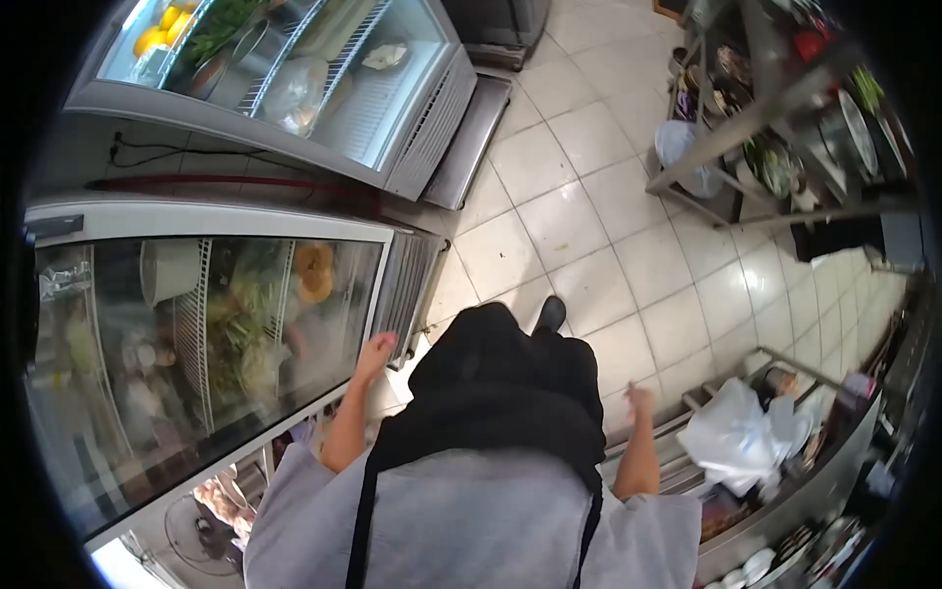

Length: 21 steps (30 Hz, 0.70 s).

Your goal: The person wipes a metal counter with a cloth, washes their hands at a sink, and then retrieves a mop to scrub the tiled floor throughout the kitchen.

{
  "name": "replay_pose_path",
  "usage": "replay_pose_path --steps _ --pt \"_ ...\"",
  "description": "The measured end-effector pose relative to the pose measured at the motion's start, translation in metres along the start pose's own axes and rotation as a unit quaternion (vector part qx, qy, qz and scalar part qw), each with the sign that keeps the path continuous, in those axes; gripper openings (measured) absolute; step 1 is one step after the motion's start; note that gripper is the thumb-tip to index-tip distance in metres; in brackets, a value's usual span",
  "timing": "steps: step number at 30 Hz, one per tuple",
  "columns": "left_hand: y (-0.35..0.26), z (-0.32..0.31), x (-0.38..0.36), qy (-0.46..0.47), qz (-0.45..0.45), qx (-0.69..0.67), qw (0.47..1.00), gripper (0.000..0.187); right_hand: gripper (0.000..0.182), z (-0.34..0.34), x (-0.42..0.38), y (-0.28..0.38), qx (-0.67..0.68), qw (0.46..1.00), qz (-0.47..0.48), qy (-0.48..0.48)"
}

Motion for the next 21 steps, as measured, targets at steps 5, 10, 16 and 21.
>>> replay_pose_path --steps 5,10,16,21 --pt "0.051 -0.061 -0.063 -0.008 0.16 -0.014 0.987 0.035 0.036 0.146 0.037 0.277 0.148 0.971 0.186 -0.033" --pt "0.066 -0.141 0.024 0.065 0.181 0.015 0.981 0.036 0.034 0.182 -0.057 0.488 0.024 0.93 0.362 -0.061" --pt "-0.087 -0.105 0.324 0.09 0.004 0.155 0.984 0.035 0.028 0.173 0.046 0.467 0.082 0.97 0.226 -0.036" --pt "-0.348 -0.014 0.589 -0.002 -0.11 0.044 0.993 0.032 0.024 0.112 0.12 0.351 0.149 0.973 -0.01 0.177"
Point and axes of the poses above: each hand's wrist, its own x-axis towards the middle knuckle, its own z-axis out of the back of the hand, y = z × x, the point moved 10 cm from there along x, towards the middle knuckle, and after that the axes turned 8 degrees about -z, right-handed, at the moved point
